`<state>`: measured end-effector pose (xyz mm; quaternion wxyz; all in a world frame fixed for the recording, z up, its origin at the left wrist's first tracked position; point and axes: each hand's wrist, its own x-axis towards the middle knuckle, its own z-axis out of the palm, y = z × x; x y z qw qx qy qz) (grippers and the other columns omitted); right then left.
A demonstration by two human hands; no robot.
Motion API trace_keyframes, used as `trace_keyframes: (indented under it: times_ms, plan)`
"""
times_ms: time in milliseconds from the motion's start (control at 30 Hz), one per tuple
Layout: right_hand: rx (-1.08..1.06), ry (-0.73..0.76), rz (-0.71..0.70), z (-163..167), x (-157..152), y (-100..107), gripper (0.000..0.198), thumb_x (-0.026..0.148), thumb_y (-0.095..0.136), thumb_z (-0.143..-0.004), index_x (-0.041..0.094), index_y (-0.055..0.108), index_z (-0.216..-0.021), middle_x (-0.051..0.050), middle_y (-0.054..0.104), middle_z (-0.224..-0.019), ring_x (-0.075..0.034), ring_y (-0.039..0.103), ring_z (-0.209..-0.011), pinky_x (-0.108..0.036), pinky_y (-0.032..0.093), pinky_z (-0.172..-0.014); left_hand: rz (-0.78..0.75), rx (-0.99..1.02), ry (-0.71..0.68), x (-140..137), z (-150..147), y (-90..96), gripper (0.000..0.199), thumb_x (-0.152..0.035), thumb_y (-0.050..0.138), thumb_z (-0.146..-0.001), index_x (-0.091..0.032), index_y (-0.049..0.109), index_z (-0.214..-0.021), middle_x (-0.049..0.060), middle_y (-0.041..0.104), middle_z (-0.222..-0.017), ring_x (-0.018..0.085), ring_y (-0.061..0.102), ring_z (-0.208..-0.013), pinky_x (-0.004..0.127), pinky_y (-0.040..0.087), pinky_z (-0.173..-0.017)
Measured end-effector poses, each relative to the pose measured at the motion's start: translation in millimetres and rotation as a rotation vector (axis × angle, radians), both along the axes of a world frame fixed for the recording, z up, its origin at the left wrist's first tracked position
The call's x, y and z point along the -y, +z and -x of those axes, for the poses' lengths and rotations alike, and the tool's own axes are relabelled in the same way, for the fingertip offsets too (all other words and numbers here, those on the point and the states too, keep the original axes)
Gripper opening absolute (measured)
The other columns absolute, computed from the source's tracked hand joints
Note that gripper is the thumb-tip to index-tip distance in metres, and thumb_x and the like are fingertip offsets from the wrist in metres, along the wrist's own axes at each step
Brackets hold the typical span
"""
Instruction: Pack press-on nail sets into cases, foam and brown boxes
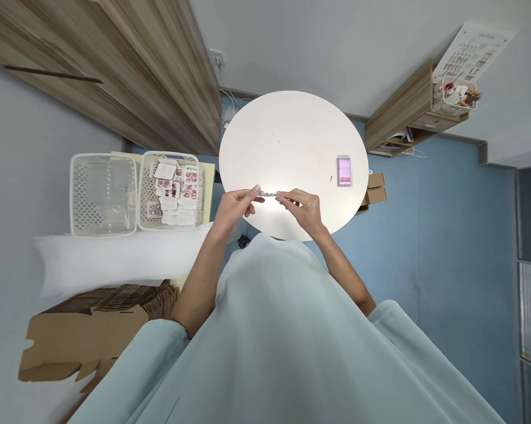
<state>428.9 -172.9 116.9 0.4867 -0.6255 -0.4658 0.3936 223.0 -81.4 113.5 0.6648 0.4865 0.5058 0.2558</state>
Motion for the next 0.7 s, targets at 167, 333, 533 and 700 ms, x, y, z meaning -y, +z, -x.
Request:
trace_keyframes:
  times_ms: [167,333,533,700]
  plan:
    - [-0.072,0.036,0.041,1.4,11.4,3.7,0.051,0.065,0.094,-0.082,0.033,0.088,-0.122,-0.005,0.082,-0.113,-0.023,0.073,-0.091,-0.042,0.063,-0.093,-0.032,0.122,0.082,5.8,-1.7,4.8,0.066,-0.065,0.103,-0.067,-0.019,0.087,-0.112,0.012,0.084,-0.101,0.021,0.076,-0.083,0.031,0.063,-0.069]
    - [-0.299,-0.050,0.107,8.1,17.7,0.4,0.085,0.071,0.088,-0.086,0.031,0.067,-0.157,-0.001,0.078,-0.093,-0.023,0.077,-0.091,-0.043,0.065,-0.099,-0.129,0.128,0.085,9.0,-5.8,11.6,0.066,-0.063,0.104,-0.065,-0.018,0.085,-0.110,0.012,0.083,-0.103,0.023,0.076,-0.088,0.033,0.063,-0.070]
    - [-0.276,-0.115,0.128,9.0,18.8,-6.4,0.082,0.070,0.089,-0.086,0.029,0.065,-0.153,-0.006,0.081,-0.108,-0.026,0.079,-0.108,-0.044,0.064,-0.107,-0.196,0.070,0.087,10.6,-9.3,7.9,0.057,-0.057,0.101,-0.071,-0.019,0.082,-0.108,0.006,0.078,-0.092,0.019,0.074,-0.077,0.032,0.062,-0.071]
    - [-0.113,-0.147,0.167,25.3,17.4,-8.7,0.074,0.060,0.102,-0.073,0.031,0.067,-0.131,-0.009,0.074,-0.141,-0.029,0.072,-0.134,-0.047,0.059,-0.119,-0.231,-0.021,0.095,26.9,-22.6,6.4,0.043,-0.049,0.094,-0.079,-0.020,0.077,-0.106,0.003,0.077,-0.092,0.017,0.074,-0.074,0.030,0.061,-0.075]
